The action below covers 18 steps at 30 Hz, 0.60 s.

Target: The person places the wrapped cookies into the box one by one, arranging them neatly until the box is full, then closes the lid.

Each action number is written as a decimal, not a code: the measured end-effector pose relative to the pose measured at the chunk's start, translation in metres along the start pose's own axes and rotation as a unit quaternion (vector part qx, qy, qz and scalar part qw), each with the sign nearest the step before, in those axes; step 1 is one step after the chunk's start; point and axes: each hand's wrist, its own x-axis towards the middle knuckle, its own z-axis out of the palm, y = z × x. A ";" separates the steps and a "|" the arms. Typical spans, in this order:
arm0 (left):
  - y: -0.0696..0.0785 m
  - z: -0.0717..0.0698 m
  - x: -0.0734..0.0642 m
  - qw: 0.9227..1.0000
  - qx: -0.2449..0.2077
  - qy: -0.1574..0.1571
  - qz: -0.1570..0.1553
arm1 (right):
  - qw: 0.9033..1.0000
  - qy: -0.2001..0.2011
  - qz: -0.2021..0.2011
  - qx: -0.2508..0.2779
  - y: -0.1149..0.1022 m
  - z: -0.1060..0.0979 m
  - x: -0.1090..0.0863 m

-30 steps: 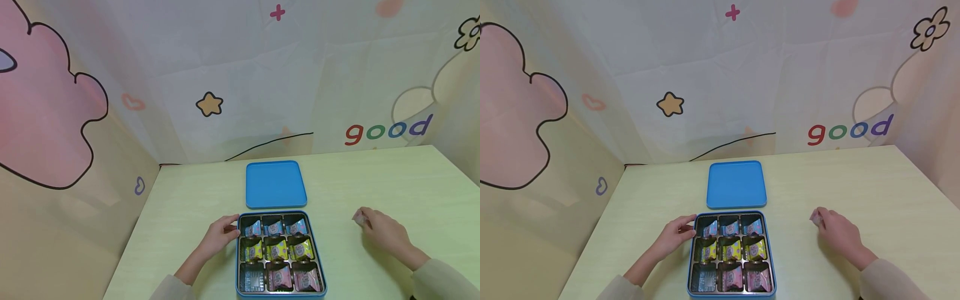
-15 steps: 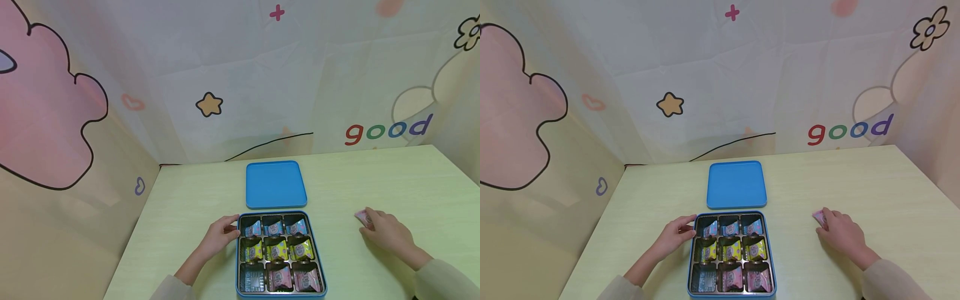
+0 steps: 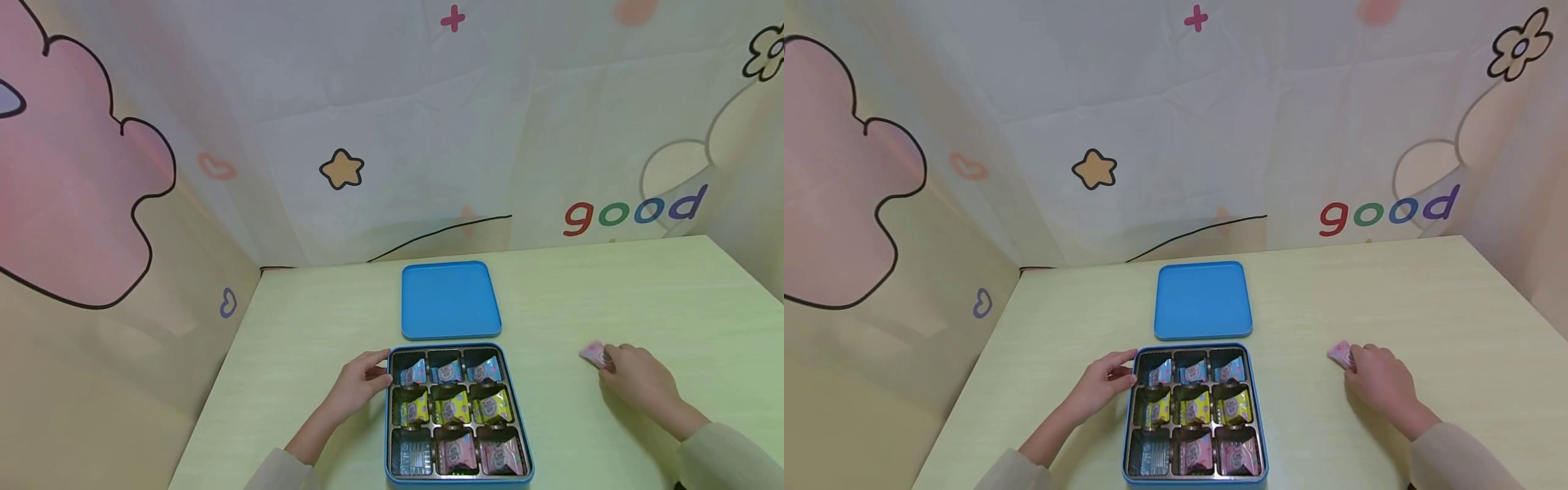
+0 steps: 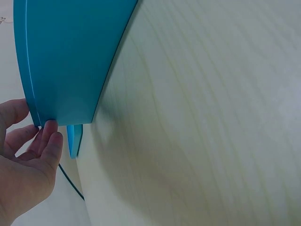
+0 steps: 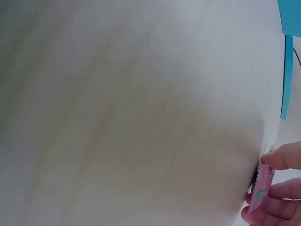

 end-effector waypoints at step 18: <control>0.000 0.000 0.000 1.000 -0.005 0.000 0.000 | 0.995 0.086 -0.056 0.018 -0.011 0.003 0.002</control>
